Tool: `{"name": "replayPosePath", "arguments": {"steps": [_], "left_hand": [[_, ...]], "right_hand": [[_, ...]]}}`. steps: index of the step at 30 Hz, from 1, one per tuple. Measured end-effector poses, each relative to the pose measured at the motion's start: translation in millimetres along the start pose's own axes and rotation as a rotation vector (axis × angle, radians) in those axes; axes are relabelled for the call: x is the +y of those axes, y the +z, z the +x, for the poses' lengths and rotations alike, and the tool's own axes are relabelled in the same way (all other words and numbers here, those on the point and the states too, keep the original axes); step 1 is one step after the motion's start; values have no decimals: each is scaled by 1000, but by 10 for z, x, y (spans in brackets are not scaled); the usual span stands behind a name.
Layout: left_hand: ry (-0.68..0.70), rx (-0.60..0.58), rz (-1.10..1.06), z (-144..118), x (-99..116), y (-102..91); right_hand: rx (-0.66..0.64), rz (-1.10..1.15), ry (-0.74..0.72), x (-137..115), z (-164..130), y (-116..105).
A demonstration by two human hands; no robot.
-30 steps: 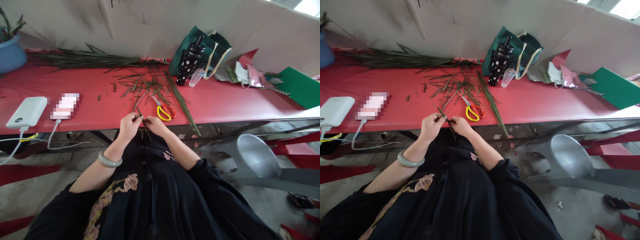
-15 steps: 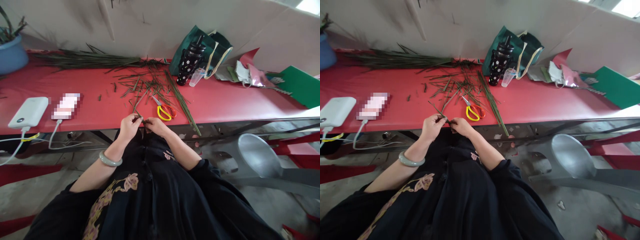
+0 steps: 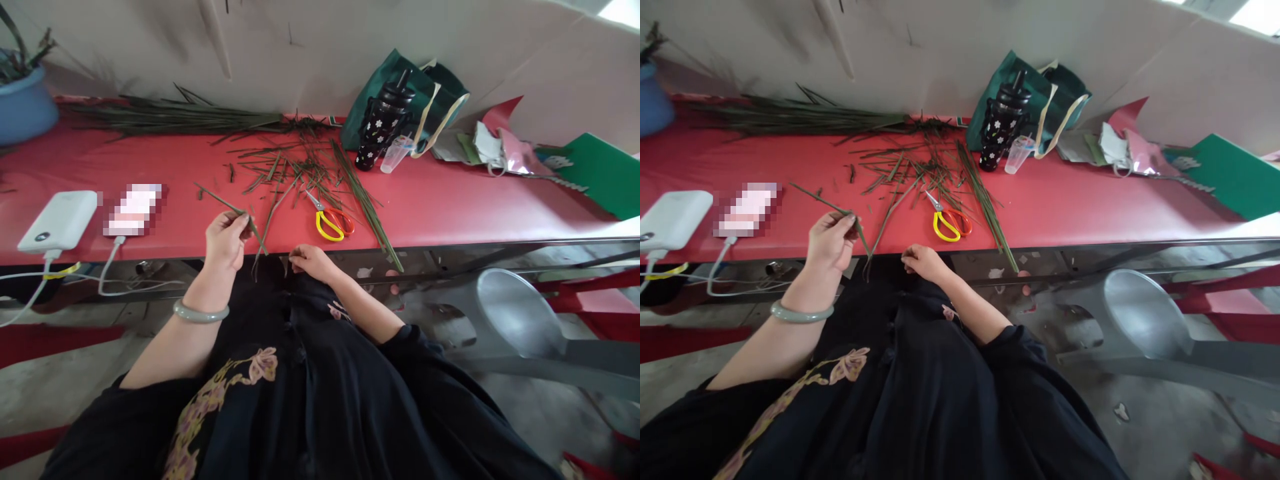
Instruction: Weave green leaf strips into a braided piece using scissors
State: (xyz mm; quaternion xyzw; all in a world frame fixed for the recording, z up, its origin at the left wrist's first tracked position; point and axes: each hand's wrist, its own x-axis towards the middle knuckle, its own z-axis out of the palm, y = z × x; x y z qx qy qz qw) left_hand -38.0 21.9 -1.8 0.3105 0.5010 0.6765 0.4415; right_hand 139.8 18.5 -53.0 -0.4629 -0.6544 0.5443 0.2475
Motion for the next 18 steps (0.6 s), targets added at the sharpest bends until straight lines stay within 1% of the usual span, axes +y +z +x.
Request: {"name": "replayPosePath", "arguments": {"steps": [2,4,6,8,10,14,18], "left_hand": [[-104,-69,-61,-55,9,49],[-219,-110,-107,-137,-25,118],[-300,-144,-141,-204,-74,173],[-342,-182,-147,-234,-115,193],[-376,-221,-117,-236,-140,182],[-456,-314,-53,-262,-151,152],[-456,-350,17,-297,-146,161]], "right_hand": [[143,-65,-152,-88,12,38],[259,-142,-330,-197,12,64],[329,-208,-486,-274,2,71],[354,-261,-593,-290,-9,61],[371,-302,-650,-259,-17,43],[393,-350,-680,-198,-16,10],[404,-314,-708,-231,-13,-11]]}}
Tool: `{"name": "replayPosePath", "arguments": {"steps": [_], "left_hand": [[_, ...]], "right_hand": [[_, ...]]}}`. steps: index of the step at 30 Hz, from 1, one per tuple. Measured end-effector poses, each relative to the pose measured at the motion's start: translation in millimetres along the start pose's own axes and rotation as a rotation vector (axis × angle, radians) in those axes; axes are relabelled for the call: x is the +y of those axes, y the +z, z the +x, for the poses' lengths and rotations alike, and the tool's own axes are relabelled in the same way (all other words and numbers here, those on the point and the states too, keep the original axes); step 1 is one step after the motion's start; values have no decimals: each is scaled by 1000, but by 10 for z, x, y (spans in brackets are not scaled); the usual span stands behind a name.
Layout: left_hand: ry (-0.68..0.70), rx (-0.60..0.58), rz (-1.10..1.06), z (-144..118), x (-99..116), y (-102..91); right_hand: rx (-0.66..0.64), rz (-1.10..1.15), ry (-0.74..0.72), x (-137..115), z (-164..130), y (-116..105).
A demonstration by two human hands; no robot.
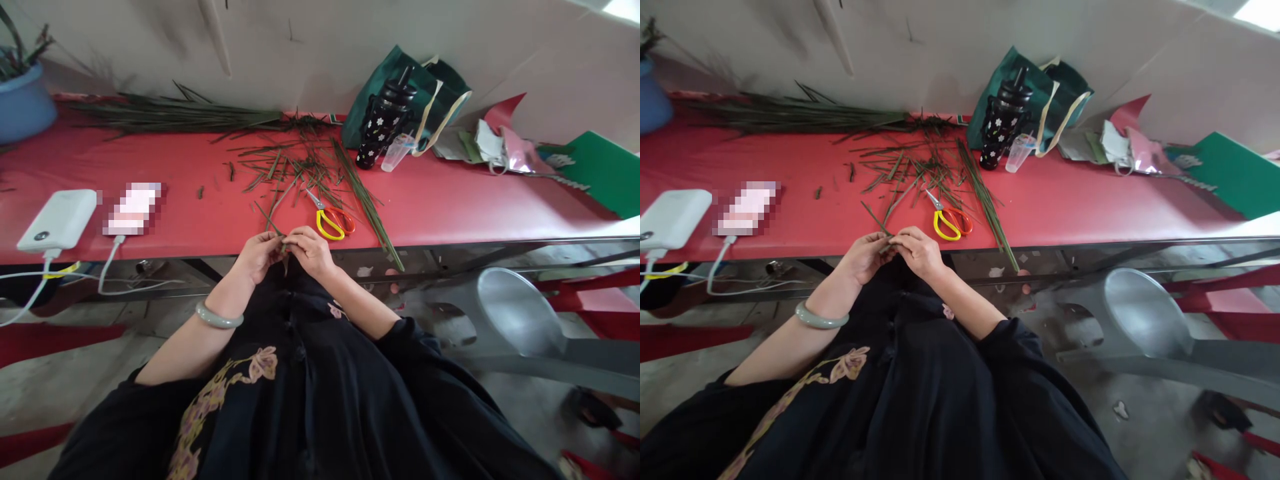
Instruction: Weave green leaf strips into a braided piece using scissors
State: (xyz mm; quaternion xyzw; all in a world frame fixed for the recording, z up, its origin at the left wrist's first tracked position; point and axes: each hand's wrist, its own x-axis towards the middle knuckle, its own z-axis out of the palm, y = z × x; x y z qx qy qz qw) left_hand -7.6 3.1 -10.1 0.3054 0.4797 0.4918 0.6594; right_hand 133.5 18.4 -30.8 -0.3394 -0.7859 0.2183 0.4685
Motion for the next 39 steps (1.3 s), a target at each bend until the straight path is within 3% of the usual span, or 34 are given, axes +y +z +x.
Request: {"name": "replayPosePath", "arguments": {"steps": [2,4,8,11,16,24,27,30,34,39], "left_hand": [[27,-5,143,60,18,-31],[125,25,380,197,60,-113],[359,261,999,597,199,-330],[334,353,1344,829,280,-391],[252,259,1543,907,291,-300],[276,250,1671,863,297,-305],[260,244,1576,891,323,-334],[171,244,1129,860,329,-367],[-60,70,381,697,282,-382],[-171,-121,32,499,120,-267]], "right_hand": [[42,58,68,1,15,-14],[101,162,231,28,18,-33],[214,397,535,125,-6,-80],[279,503,592,178,-25,-111],[353,561,566,233,-37,-131],[384,575,607,329,-37,-74],[363,581,617,332,-42,-61],[365,589,628,323,-34,-68],[409,610,645,328,23,-58],[407,646,699,376,182,68]]}}
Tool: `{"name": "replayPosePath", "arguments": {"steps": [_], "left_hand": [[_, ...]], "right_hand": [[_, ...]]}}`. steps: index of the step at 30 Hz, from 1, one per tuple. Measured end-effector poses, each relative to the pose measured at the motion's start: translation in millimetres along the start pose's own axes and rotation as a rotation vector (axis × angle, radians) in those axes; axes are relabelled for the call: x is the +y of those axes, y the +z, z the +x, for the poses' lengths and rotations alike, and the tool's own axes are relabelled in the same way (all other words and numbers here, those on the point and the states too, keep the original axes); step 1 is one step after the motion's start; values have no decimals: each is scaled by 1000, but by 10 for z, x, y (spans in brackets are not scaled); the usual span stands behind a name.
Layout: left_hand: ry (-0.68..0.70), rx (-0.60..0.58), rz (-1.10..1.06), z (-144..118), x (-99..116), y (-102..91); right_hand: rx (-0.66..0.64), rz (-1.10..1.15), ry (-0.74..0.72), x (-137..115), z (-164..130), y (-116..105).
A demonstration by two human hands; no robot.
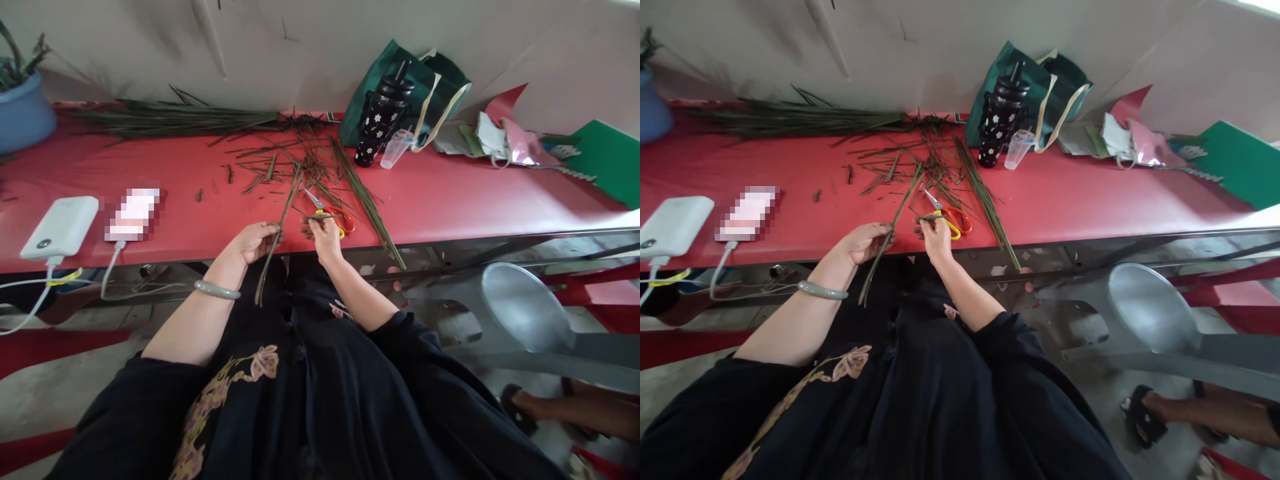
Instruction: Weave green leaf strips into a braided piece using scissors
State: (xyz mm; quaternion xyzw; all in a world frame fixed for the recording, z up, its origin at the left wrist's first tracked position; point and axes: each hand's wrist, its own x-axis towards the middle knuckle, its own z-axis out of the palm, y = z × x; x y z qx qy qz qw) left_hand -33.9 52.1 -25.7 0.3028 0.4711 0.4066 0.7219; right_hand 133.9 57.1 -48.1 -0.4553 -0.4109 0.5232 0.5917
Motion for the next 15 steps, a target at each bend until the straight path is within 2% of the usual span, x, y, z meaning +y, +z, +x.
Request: {"name": "replayPosePath", "arguments": {"steps": [5,9,15], "left_hand": [[-54,-69,3,-7,-151,151],[-10,-15,78,-10,-174,177],[89,40,254,-110,-85,276]], "right_hand": [[-10,-25,63,22,73,150],[-9,2,86,-6,51,187],[-21,63,62,-123,5,250]]}}
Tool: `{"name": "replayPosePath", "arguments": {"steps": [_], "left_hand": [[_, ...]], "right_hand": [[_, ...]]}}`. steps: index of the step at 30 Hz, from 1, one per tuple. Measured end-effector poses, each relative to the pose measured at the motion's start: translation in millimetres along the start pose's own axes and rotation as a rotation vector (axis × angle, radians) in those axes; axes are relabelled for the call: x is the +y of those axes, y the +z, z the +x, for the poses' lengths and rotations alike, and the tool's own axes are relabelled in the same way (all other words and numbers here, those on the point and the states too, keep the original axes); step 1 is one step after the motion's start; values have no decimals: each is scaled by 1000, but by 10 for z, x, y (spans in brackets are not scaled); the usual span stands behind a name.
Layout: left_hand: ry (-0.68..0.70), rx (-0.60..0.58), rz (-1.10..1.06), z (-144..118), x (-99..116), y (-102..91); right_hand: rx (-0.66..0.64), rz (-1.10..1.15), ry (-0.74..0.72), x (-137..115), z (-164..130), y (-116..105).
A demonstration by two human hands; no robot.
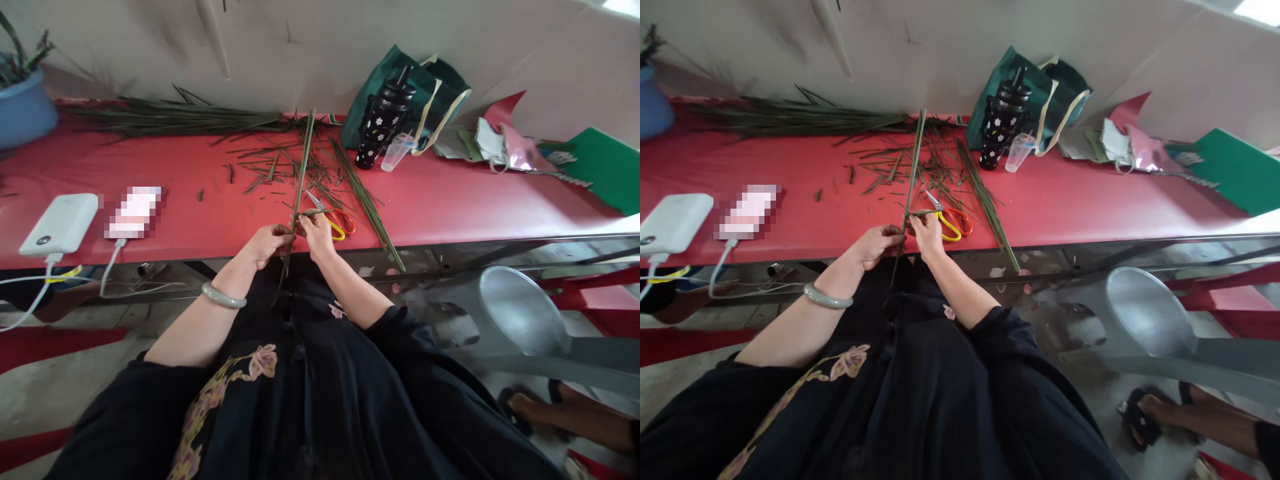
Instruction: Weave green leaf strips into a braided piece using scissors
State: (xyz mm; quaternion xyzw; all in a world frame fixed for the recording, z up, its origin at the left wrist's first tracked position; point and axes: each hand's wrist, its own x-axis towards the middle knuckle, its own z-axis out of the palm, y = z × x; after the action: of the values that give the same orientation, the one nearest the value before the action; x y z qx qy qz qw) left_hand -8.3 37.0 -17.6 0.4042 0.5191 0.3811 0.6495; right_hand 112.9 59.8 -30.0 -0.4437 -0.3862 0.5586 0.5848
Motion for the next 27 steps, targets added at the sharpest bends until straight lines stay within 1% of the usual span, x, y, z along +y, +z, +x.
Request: {"name": "replayPosePath", "arguments": {"steps": [5,8,11,15,19,23,27], "left_hand": [[101,46,42,-81,97,88],[163,86,76,-103,127,110],[202,117,97,-121,154,111],[248,110,112,-170,182,108],[288,84,85,-220,186,117],[268,71,36,-252,198,142],[248,91,5,-252,189,186]], "right_hand": [[-56,-26,-134,-76,-38,50],[-59,-74,-189,-104,-53,52],[-79,-104,-213,-141,-60,56],[-101,-94,-212,-194,-70,69],[-69,-76,-217,-221,-90,74],[-8,-94,-271,-232,-110,78],[54,-144,-300,-240,-130,90]]}}
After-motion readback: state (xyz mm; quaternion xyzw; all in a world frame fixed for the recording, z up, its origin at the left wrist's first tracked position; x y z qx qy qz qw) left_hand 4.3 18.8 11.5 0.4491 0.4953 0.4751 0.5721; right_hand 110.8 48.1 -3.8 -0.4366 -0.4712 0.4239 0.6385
